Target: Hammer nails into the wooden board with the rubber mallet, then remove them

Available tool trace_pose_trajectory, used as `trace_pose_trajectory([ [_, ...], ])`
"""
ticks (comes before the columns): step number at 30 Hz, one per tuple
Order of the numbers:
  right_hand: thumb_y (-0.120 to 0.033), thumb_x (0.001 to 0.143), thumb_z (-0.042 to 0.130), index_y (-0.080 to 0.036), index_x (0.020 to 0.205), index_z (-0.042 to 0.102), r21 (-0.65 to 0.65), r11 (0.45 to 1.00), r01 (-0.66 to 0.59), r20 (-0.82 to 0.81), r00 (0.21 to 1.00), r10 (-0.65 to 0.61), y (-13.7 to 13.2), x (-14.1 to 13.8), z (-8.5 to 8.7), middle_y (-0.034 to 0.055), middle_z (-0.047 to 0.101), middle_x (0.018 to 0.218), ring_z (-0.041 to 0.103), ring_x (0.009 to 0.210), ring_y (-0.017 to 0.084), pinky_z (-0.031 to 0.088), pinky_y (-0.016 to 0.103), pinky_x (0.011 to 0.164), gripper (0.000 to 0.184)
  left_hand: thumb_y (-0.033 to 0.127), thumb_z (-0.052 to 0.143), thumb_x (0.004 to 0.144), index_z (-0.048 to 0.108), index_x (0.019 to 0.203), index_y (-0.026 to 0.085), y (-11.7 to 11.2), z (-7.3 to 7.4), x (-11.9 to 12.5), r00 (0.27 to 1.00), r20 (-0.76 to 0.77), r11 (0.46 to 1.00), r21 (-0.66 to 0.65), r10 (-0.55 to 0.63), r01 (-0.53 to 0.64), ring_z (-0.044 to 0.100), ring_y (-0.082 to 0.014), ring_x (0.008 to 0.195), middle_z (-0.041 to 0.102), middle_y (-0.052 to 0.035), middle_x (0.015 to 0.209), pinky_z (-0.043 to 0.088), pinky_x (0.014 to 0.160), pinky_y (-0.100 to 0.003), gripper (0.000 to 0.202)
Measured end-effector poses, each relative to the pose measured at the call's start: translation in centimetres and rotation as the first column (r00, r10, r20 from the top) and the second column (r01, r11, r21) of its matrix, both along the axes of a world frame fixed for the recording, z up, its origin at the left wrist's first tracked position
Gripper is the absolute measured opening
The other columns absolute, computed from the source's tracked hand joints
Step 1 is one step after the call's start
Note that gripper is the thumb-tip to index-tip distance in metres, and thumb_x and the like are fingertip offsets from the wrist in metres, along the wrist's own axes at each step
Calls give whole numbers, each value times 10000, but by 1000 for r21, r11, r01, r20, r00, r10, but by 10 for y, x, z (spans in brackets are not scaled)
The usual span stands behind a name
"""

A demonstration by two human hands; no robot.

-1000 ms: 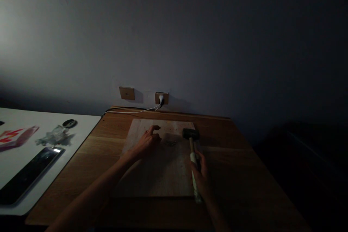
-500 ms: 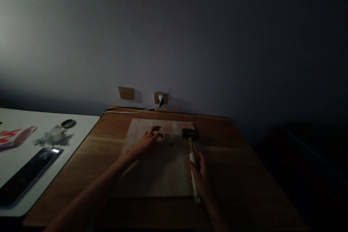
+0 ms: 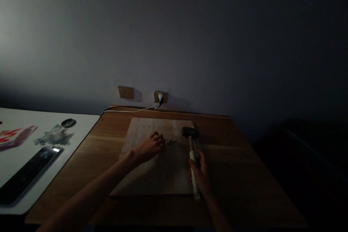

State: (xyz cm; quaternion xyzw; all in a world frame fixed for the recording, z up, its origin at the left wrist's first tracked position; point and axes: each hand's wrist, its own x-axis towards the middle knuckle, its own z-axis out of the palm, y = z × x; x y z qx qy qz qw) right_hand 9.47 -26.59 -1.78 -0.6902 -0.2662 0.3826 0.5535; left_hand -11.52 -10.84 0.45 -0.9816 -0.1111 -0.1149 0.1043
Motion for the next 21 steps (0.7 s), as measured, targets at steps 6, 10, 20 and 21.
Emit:
trace_pose_trajectory([
  [6,-583,654,704,-204,1349,493,-155,987,-47,-105,994,31,1,11,7,-105,500,453,481,362,144,370,224,358,819,142,657,917,671,903,167,4,6,10,999,-52,1000,-23,-3,2,597,-223,897,707,-58,856,402,834,-376,32],
  [10,-576,657,707,-215,1020,619,-180,973,-145,-197,974,109,1,27,6,-86,517,451,461,351,114,327,201,348,520,185,662,921,670,1067,178,7,9,15,999,-47,997,-82,9,-13,609,-220,924,719,-48,927,414,826,-368,146],
  [20,-594,618,705,-234,845,550,-77,997,19,-180,983,-32,0,5,8,-102,472,445,423,360,93,309,189,361,453,138,572,953,661,987,184,0,3,21,995,-96,996,-85,4,-12,626,-195,885,680,-68,971,454,820,-340,105],
  [21,-610,608,704,-237,852,540,-83,995,52,-171,983,-66,1,4,8,-106,457,435,412,353,95,304,192,357,474,145,574,953,663,970,182,0,5,21,997,-81,994,-108,6,-15,628,-194,873,674,-70,958,462,819,-340,98],
])
